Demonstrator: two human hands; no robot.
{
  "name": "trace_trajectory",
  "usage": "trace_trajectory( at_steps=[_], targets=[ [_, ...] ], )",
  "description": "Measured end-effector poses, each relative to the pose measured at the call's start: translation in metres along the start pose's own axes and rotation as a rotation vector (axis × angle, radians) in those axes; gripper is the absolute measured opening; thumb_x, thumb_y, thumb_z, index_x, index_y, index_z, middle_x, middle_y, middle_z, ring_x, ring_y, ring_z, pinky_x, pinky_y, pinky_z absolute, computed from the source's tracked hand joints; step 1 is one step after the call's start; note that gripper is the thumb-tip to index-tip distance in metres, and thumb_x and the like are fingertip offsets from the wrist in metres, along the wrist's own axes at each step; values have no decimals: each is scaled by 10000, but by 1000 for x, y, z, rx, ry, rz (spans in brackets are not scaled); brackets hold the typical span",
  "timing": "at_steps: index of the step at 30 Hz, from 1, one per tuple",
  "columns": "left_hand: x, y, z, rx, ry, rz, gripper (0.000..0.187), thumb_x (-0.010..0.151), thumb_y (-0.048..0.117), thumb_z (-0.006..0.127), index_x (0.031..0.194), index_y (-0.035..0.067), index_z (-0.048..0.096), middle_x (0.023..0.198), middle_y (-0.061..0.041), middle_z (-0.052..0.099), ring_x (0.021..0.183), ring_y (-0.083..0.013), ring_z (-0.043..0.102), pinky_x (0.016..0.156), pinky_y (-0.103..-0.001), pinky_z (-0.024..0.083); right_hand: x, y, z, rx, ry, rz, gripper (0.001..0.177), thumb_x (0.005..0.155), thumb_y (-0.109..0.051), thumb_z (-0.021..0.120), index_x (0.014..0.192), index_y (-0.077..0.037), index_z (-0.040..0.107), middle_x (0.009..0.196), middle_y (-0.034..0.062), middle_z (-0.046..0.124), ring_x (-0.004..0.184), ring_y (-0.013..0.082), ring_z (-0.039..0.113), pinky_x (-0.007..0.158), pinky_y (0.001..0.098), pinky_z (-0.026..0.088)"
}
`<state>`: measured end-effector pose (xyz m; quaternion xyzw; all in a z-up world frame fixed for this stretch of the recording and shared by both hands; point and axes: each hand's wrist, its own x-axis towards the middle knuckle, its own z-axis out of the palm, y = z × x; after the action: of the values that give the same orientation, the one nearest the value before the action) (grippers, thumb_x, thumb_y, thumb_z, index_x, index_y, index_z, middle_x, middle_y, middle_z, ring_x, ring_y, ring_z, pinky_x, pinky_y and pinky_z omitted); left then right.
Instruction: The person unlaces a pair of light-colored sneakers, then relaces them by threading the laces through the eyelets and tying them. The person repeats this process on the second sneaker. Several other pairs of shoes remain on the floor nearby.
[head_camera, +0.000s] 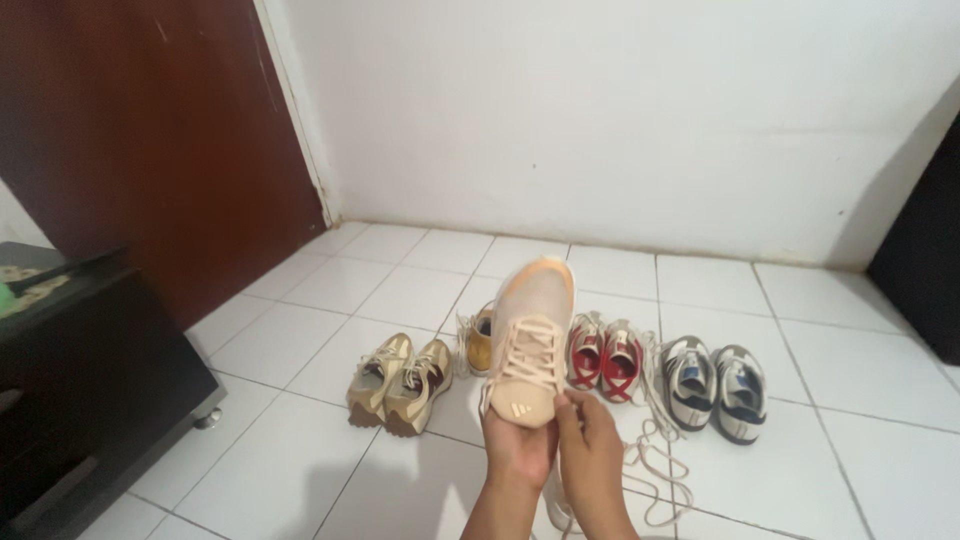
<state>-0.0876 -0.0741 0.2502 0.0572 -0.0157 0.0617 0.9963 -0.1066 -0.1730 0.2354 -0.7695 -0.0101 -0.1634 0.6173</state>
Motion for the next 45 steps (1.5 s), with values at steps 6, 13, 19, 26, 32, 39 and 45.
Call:
trace_trajectory(
  at_steps=[6, 13, 19, 26, 32, 39, 45],
  targets=[
    [58, 26, -131, -56, 279, 75, 458, 1004, 256, 434, 1368, 13, 568, 1340, -163, 653, 1224, -307, 632, 1045, -443, 513, 35, 114, 21, 30, -359, 404, 335, 909, -308, 704, 850, 18, 746, 672, 97, 611, 559, 158, 530, 528, 314, 409],
    [97, 31, -280, -83, 486, 234, 401, 1007, 215, 473, 1345, 44, 605, 1313, -153, 658, 1195, -337, 628, 1027, -486, 507, 77, 120, -11, 444, -352, 635, 253, 911, -280, 622, 885, -35, 681, 658, 22, 458, 527, 134, 388, 472, 292, 286],
    [120, 13, -346, -248, 686, 280, 436, 984, 297, 459, 1316, 72, 630, 1297, -136, 679, 1177, -338, 644, 1028, -497, 503, 109, 55, -32, 460, -213, 358, 319, 978, -259, 533, 1045, -9, 719, 879, 99, 624, 878, 201, 563, 847, 383, 429],
    [107, 1, -339, 23, 793, 172, 374, 940, 303, 519, 1223, 110, 670, 1212, -110, 727, 1165, -311, 665, 1027, -450, 512, 129, 31, -8, 643, -388, 241, 364, 1090, -225, 462, 994, 67, 658, 1099, 219, 692, 1154, 337, 615, 1112, 516, 406],
    [96, 56, -329, 1933, 917, 276, 321, 902, 308, 570, 1143, 142, 704, 1139, -88, 769, 1155, -287, 683, 1027, -409, 521, 144, 23, 1, 767, -414, 241, 367, 938, -151, 413, 1060, 79, 672, 1045, 187, 716, 1048, 340, 683, 1002, 475, 440],
    [89, 111, -338, 2077, 579, -305, 278, 888, 310, 679, 1130, 175, 704, 1195, -69, 705, 1182, -296, 642, 977, -439, 503, 152, 5, 24, 514, -336, 261, 241, 1001, -31, 494, 1138, 74, 662, 1016, 151, 693, 916, 202, 648, 802, 341, 485],
    [95, 153, -252, 1782, 612, -260, 247, 903, 210, 704, 1125, 137, 625, 938, -123, 717, 816, -223, 705, 744, -378, 566, 168, 3, 25, 422, -277, 176, 223, 993, 9, 541, 1153, 77, 681, 985, 121, 709, 819, 140, 613, 768, 275, 520]
  ],
)
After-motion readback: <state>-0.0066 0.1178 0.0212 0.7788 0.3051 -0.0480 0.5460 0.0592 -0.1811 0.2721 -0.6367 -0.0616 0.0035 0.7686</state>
